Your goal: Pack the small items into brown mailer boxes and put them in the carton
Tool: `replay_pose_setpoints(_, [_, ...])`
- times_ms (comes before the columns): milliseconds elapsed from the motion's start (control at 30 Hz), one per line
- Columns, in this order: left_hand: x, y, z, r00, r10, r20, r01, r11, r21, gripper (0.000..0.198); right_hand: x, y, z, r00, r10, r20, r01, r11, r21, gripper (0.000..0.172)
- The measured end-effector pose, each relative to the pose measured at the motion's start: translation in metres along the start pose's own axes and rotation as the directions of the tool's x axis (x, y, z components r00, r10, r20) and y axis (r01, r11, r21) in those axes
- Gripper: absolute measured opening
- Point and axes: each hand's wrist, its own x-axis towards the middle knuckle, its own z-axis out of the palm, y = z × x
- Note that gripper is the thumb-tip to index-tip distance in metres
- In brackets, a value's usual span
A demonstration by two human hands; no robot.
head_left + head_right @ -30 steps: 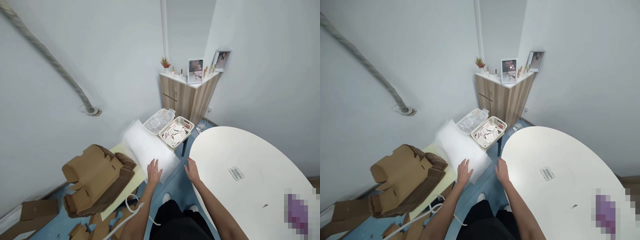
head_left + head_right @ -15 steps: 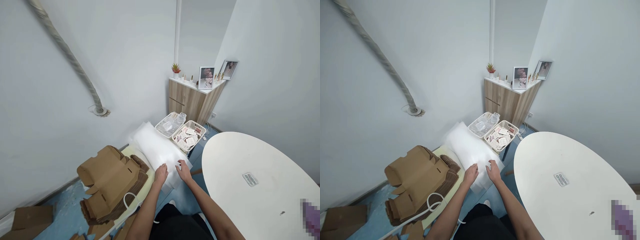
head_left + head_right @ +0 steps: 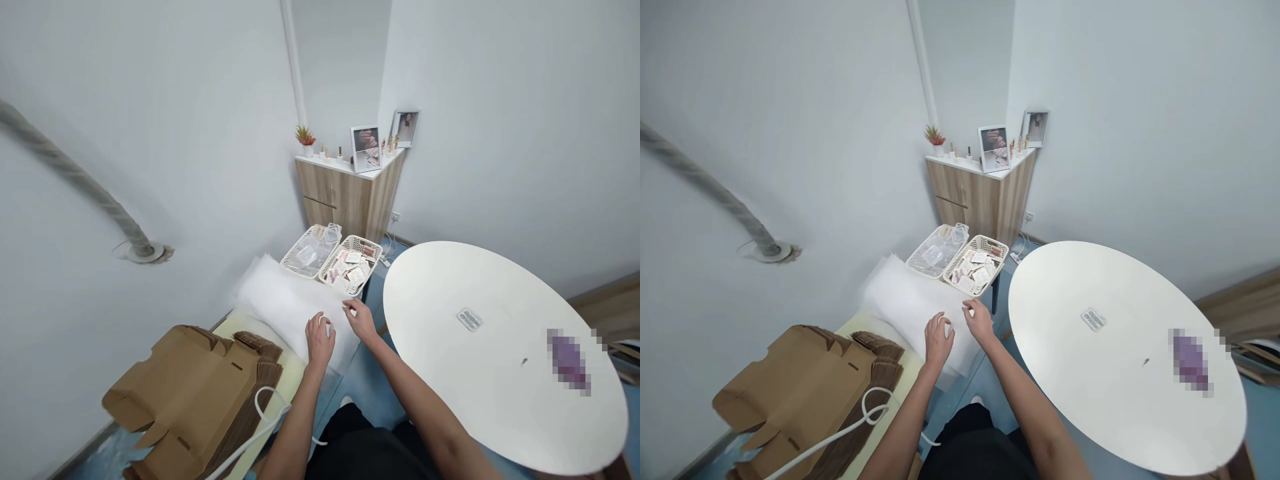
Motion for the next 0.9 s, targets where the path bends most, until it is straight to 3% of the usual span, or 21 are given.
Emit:
replay_pose_setpoints(100, [0.015, 0.045, 0.017, 0.989, 0.144, 0.027, -0.140, 0.984, -0.106, 0.017, -0.004, 0.011, -0.061, 0.989, 0.001, -0.147, -0.004, 1.000, -0.021, 0.024])
replay_pose_setpoints(267, [0.014, 0.145, 0.085, 0.935, 0.291, 0.200, -0.260, 0.950, -0.171, 0.032, -0.038, 0.068, -0.174, 0.919, 0.129, -0.372, -0.160, 0.986, -0.053, 0.025])
replay_pose_setpoints(367, [0.000, 0.199, 0.126, 0.867, 0.338, 0.365, -0.300, 0.941, -0.158, 0.032, -0.074, 0.117, -0.235, 0.851, 0.220, -0.478, -0.293, 0.953, -0.082, 0.029])
replay_pose_setpoints(467, [-0.019, 0.242, 0.160, 0.774, 0.304, 0.556, -0.277, 0.951, -0.135, 0.038, -0.116, 0.170, -0.280, 0.791, 0.287, -0.540, -0.407, 0.906, -0.115, 0.037])
replay_pose_setpoints(567, [-0.037, 0.270, 0.188, 0.651, 0.205, 0.731, -0.199, 0.975, -0.097, 0.075, -0.162, 0.220, -0.306, 0.721, 0.360, -0.593, -0.531, 0.836, -0.137, 0.044])
replay_pose_setpoints(633, [-0.047, 0.280, 0.204, 0.606, 0.165, 0.778, -0.169, 0.983, -0.077, 0.089, -0.191, 0.247, -0.315, 0.704, 0.403, -0.585, -0.582, 0.799, -0.150, 0.047])
replay_pose_setpoints(667, [-0.051, 0.283, 0.211, 0.613, 0.148, 0.776, -0.157, 0.986, -0.064, 0.087, -0.203, 0.257, -0.316, 0.707, 0.417, -0.572, -0.592, 0.791, -0.155, 0.048])
replay_pose_setpoints(767, [-0.056, 0.285, 0.226, 0.692, 0.094, 0.716, -0.138, 0.990, 0.004, 0.075, -0.229, 0.276, -0.314, 0.729, 0.440, -0.523, -0.594, 0.788, -0.165, 0.049])
replay_pose_setpoints(900, [-0.044, 0.290, 0.236, 0.767, 0.109, 0.632, -0.218, 0.971, 0.097, 0.065, -0.234, 0.279, -0.299, 0.758, 0.460, -0.463, -0.577, 0.803, -0.147, 0.051])
